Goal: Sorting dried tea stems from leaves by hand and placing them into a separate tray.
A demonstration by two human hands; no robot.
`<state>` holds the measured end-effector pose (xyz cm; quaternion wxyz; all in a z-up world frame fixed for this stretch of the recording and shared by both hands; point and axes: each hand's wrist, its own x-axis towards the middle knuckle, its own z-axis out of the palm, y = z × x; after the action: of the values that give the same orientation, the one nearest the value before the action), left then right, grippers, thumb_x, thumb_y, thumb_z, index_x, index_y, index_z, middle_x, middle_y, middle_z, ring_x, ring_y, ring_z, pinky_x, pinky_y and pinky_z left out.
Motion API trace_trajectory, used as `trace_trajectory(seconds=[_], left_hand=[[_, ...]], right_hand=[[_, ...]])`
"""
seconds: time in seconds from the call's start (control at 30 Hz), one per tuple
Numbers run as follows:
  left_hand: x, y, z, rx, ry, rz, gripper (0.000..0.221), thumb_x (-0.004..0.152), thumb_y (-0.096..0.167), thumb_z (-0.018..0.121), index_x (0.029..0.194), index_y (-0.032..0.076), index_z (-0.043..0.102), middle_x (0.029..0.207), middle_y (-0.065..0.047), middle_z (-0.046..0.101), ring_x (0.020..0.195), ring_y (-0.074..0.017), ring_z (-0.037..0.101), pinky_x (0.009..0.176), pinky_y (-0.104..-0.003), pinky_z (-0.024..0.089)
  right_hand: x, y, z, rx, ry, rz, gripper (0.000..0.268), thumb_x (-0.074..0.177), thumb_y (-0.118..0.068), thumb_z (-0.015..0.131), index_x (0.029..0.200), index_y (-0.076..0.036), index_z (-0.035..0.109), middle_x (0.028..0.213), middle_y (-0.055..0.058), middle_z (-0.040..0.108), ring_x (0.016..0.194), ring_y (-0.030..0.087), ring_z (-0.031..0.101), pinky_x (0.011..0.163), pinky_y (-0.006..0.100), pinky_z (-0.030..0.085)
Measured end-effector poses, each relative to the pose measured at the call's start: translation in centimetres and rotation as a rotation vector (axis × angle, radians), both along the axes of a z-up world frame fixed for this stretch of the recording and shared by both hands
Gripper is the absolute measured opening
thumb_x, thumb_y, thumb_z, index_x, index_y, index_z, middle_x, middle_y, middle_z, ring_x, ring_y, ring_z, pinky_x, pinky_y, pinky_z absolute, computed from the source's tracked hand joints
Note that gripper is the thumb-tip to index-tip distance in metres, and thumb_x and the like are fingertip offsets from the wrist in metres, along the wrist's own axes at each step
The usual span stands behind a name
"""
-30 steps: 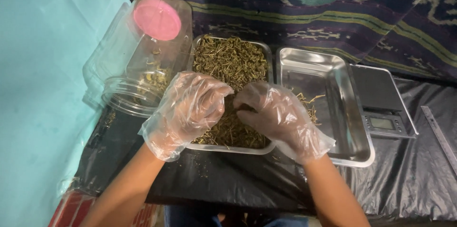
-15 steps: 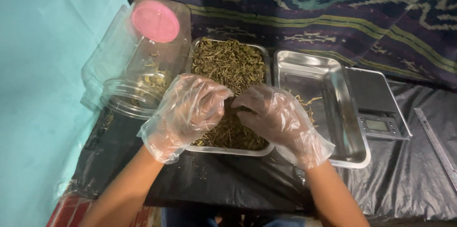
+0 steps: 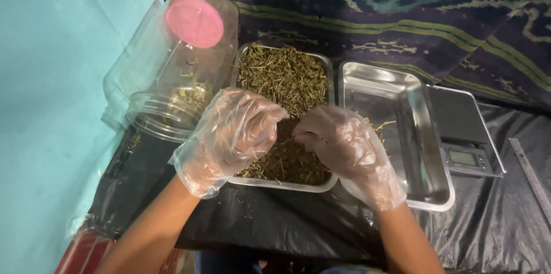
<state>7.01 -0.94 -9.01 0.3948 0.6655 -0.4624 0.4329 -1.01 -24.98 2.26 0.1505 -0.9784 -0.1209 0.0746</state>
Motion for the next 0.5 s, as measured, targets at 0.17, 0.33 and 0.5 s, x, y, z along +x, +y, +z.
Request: trace_trajectory(seconds=[0.17,0.33,0.5], left_hand=[[-2.9,0.8,3.7,0.211,-0.021,0.187,0.031,0.107,0.012,0.080,0.134,0.015,0.066,0.129,0.002,0.076,0.123,-0.0174,0.072,0.117,-0.042,0.050],[-4.2,0.9,4.7,0.168,0.453,-0.084,0.024,0.104,0.013,0.080,0.125,0.020,0.072,0.129,0.007,0.075,0.124,-0.0117,0.071,0.123,-0.035,0.048],[-3.6,1.2,5.2,0.300,-0.069,0.210,0.041,0.109,0.002,0.079,0.143,0.016,0.061,0.129,0.000,0.072,0.113,-0.0183,0.074,0.104,-0.039,0.059]], right_hand=[[-1.2,-2.1,0.8,0.170,-0.236,-0.030,0.011,0.107,-0.019,0.079,0.113,-0.015,0.086,0.115,0.013,0.087,0.117,0.032,0.083,0.109,0.050,0.065],[-3.1,-5.7,2.6,0.124,-0.458,-0.184,0.010,0.107,-0.010,0.081,0.111,-0.019,0.084,0.120,-0.002,0.089,0.102,0.014,0.084,0.112,0.040,0.049],[-3.5,-7.9,1.3,0.331,-0.170,-0.502,0.010,0.108,-0.006,0.075,0.110,-0.007,0.084,0.145,0.003,0.079,0.107,0.015,0.083,0.094,0.028,0.075]])
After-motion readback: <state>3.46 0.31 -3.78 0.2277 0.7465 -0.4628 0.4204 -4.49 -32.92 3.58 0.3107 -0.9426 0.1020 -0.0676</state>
